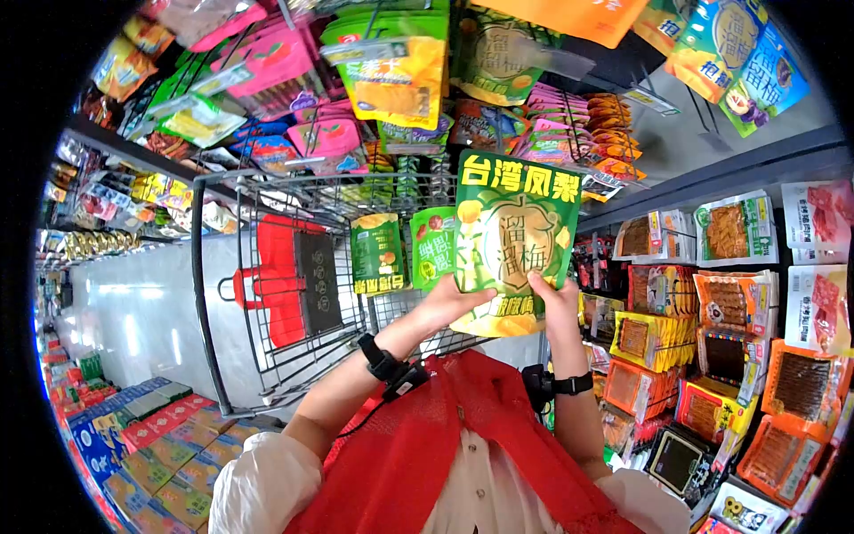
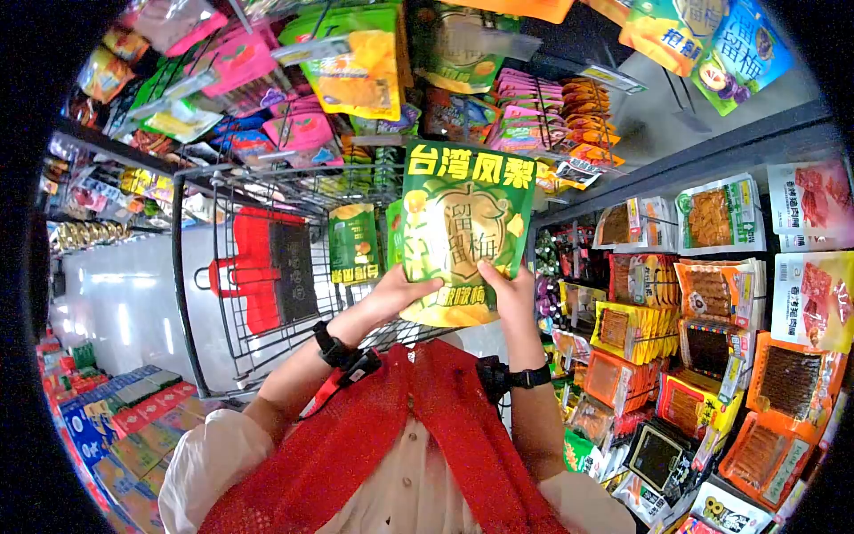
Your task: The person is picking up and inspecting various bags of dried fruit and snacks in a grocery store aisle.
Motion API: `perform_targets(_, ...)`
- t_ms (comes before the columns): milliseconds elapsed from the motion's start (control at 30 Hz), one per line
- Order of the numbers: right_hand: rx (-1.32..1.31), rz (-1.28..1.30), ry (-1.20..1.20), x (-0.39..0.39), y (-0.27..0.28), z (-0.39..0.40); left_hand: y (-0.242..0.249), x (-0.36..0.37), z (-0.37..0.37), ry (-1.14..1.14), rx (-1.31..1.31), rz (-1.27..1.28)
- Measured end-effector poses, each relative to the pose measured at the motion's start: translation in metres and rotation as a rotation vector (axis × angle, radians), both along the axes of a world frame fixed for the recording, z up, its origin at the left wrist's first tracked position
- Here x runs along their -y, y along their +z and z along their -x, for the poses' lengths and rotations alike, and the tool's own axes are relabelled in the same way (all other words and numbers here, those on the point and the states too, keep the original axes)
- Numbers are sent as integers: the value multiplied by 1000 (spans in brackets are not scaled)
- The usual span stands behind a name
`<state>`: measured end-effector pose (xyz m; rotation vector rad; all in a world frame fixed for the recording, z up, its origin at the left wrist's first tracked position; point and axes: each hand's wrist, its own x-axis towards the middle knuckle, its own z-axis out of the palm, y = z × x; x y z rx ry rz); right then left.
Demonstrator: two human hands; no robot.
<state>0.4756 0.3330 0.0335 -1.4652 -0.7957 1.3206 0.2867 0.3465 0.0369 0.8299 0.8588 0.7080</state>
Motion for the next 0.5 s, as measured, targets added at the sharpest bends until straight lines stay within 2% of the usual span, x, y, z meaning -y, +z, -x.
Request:
perform_targets(167,42,1,3,24,10,62,-16,20,58,21,-154,48)
perform_targets(233,23,17,69,31,11,85,-17,29,80,143,-83,-33)
perform_targets(400,-120,18,-36,39,16,142,-9,40,136,50,-117,-25)
perform_targets(500,-72,-8,-6,48,16,159,-5,49,161,-3,-120,-63)
